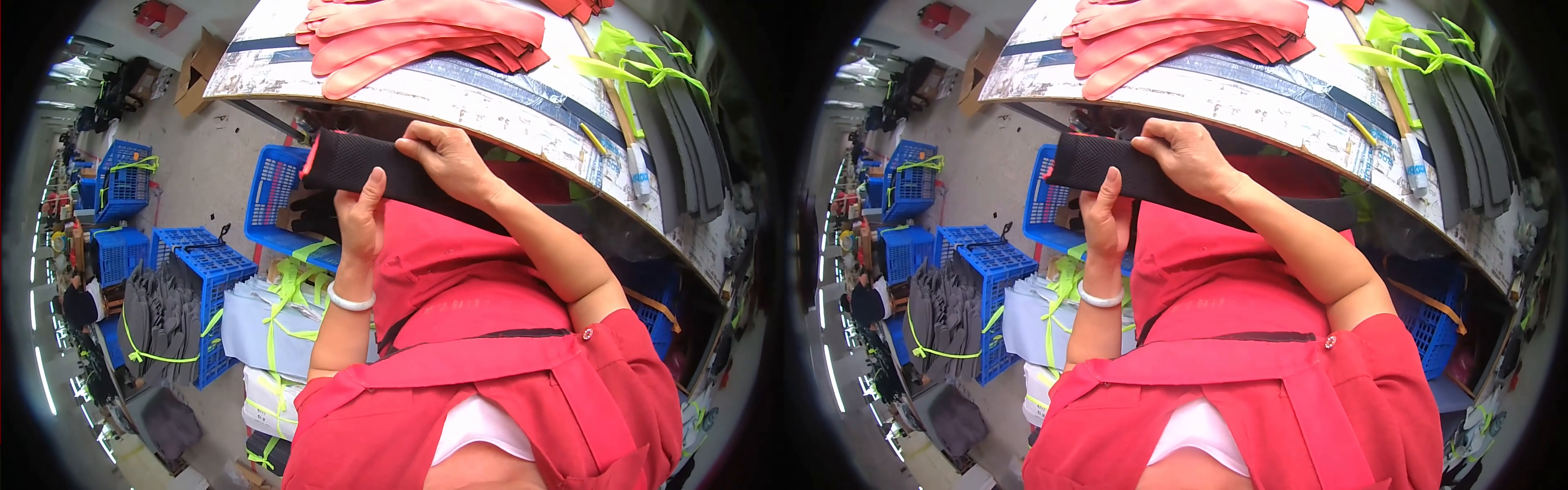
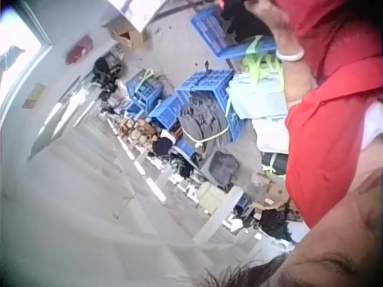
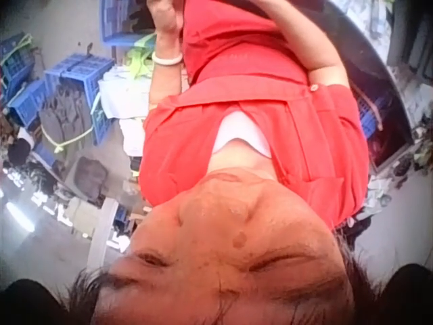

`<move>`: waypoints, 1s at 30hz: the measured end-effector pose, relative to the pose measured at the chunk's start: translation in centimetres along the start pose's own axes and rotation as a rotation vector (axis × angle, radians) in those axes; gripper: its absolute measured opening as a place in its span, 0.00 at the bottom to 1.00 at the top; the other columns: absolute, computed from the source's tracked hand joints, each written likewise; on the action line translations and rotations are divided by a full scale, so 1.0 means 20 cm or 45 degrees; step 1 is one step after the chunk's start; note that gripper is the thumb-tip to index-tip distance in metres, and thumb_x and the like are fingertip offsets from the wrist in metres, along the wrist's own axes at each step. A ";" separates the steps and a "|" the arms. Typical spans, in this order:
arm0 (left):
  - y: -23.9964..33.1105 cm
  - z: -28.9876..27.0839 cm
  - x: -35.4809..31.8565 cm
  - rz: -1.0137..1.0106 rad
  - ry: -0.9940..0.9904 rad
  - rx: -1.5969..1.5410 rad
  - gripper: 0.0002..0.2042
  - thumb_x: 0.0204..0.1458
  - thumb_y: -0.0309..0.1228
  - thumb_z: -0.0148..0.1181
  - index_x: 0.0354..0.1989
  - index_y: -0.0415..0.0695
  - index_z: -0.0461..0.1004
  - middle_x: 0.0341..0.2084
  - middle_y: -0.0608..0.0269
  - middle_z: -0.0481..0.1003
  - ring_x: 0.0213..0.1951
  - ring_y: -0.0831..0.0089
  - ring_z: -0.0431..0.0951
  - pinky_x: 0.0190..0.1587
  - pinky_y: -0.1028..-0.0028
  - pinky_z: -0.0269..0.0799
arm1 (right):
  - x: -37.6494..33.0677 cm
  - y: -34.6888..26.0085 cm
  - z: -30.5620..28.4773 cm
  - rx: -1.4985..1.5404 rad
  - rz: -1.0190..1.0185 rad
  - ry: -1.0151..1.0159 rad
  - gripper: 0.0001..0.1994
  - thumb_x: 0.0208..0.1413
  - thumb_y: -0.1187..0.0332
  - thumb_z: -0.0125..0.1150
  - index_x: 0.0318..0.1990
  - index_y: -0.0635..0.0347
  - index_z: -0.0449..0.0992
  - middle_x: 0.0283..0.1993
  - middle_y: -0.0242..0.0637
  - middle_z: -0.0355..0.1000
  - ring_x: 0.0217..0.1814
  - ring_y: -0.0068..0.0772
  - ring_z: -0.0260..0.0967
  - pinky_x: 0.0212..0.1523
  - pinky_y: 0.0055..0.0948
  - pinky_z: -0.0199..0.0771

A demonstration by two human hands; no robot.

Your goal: Assemble and clean red and black product components using a needle tool at a workbench.

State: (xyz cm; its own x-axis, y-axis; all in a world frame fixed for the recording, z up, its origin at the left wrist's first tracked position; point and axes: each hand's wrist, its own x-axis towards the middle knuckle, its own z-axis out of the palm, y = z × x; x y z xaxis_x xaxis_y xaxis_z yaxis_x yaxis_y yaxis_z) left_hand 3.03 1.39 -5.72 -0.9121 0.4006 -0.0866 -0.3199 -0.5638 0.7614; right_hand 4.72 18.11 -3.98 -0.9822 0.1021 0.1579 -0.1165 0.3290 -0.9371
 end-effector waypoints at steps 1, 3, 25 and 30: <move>-0.02 -0.02 0.01 -0.001 0.001 0.002 0.15 0.56 0.21 0.60 0.52 0.40 0.71 0.47 0.64 0.74 0.47 0.74 0.74 0.52 0.74 0.70 | 0.00 -0.01 0.01 0.003 0.001 0.001 0.07 0.59 0.69 0.59 0.36 0.65 0.73 0.25 0.37 0.68 0.27 0.22 0.63 0.30 0.25 0.66; -0.08 -0.11 -0.01 0.128 0.031 0.241 0.16 0.56 0.21 0.60 0.53 0.39 0.71 0.47 0.62 0.74 0.48 0.73 0.74 0.53 0.74 0.70 | -0.04 -0.06 0.04 0.064 -0.020 -0.030 0.07 0.59 0.69 0.59 0.34 0.64 0.73 0.22 0.39 0.65 0.26 0.21 0.61 0.30 0.25 0.66; 0.05 -0.25 -0.06 -0.506 -0.086 0.128 0.11 0.54 0.29 0.65 0.42 0.36 0.77 0.34 0.67 0.78 0.33 0.82 0.75 0.39 0.82 0.71 | -0.09 0.03 0.09 -0.338 -0.055 -0.207 0.09 0.57 0.63 0.58 0.32 0.59 0.76 0.27 0.48 0.72 0.31 0.52 0.72 0.33 0.41 0.70; 0.08 -0.46 -0.07 -0.263 -0.146 0.533 0.08 0.52 0.27 0.67 0.38 0.38 0.79 0.30 0.70 0.77 0.31 0.85 0.73 0.37 0.83 0.68 | -0.06 -0.09 0.14 -0.675 -0.476 -0.272 0.03 0.52 0.68 0.61 0.32 0.56 0.76 0.33 0.40 0.73 0.36 0.44 0.71 0.38 0.38 0.71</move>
State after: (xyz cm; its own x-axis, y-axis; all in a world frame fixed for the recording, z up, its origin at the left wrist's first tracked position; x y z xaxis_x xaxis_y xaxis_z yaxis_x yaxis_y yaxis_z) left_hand 1.47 -6.77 -10.24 -0.7984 0.5643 -0.2100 -0.3396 -0.1340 0.9310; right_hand 5.77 14.80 -3.26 -0.9040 -0.2776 0.3252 -0.4189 0.7269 -0.5441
